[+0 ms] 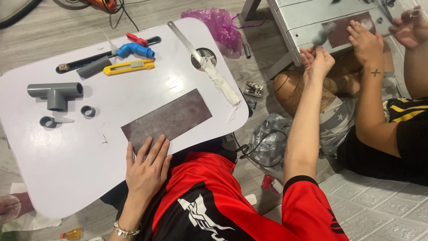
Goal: Sanding a multi-hole metal component against a sheet of sandpaper on a small table.
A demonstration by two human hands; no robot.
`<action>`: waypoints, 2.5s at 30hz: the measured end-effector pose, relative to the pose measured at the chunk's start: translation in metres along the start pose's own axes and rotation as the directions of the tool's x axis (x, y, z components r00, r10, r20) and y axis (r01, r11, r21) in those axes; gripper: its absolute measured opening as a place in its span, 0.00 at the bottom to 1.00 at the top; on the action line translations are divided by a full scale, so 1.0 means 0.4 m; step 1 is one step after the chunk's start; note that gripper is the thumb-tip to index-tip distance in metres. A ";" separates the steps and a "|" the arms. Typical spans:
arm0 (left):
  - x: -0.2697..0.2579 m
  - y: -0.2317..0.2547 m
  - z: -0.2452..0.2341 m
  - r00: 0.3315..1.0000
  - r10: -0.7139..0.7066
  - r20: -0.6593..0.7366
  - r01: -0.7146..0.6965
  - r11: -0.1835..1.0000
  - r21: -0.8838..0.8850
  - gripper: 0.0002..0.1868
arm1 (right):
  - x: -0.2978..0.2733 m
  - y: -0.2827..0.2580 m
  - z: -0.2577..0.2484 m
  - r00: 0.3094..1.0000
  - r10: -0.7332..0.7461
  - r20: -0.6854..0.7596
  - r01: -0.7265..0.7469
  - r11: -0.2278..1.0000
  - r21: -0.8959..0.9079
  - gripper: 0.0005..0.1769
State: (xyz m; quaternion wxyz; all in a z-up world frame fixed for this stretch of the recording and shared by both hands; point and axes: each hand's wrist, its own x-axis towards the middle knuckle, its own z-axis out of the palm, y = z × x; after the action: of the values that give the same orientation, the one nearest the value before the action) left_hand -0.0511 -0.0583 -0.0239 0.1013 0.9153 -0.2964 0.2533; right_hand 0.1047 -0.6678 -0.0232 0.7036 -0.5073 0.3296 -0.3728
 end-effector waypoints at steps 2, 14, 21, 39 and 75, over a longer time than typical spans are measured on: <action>-0.002 0.000 -0.001 1.000 0.000 -0.011 0.000 1.000 -0.002 0.20 | -0.026 -0.008 0.002 1.000 0.004 -0.015 -0.004 1.000 0.004 0.03; 0.027 0.009 0.010 0.990 -0.134 -0.046 0.125 0.977 -0.171 0.19 | -0.362 0.012 0.119 0.603 0.069 0.795 -0.080 0.996 -0.026 0.08; 0.123 -0.019 -0.044 0.909 -0.373 0.185 0.343 0.418 -0.841 0.21 | -0.781 0.160 0.220 -0.107 0.060 0.992 -0.500 0.859 -0.106 0.16; 0.111 -0.073 -0.101 0.765 -0.489 0.418 0.471 -0.017 -0.882 0.10 | -0.888 0.131 0.244 -0.039 0.259 0.965 -0.424 0.870 -0.251 0.12; 0.066 -0.176 -0.103 0.941 -0.304 0.146 0.331 0.749 -0.573 0.25 | -0.999 0.022 0.350 -0.019 -0.103 0.995 0.482 0.870 0.099 0.15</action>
State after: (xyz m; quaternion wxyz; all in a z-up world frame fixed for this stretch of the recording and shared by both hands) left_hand -0.0076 -0.0009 0.0226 0.4155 0.8802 -0.2023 0.1078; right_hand 0.0226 -0.2571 0.0400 0.5573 -0.7704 -0.3093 -0.0144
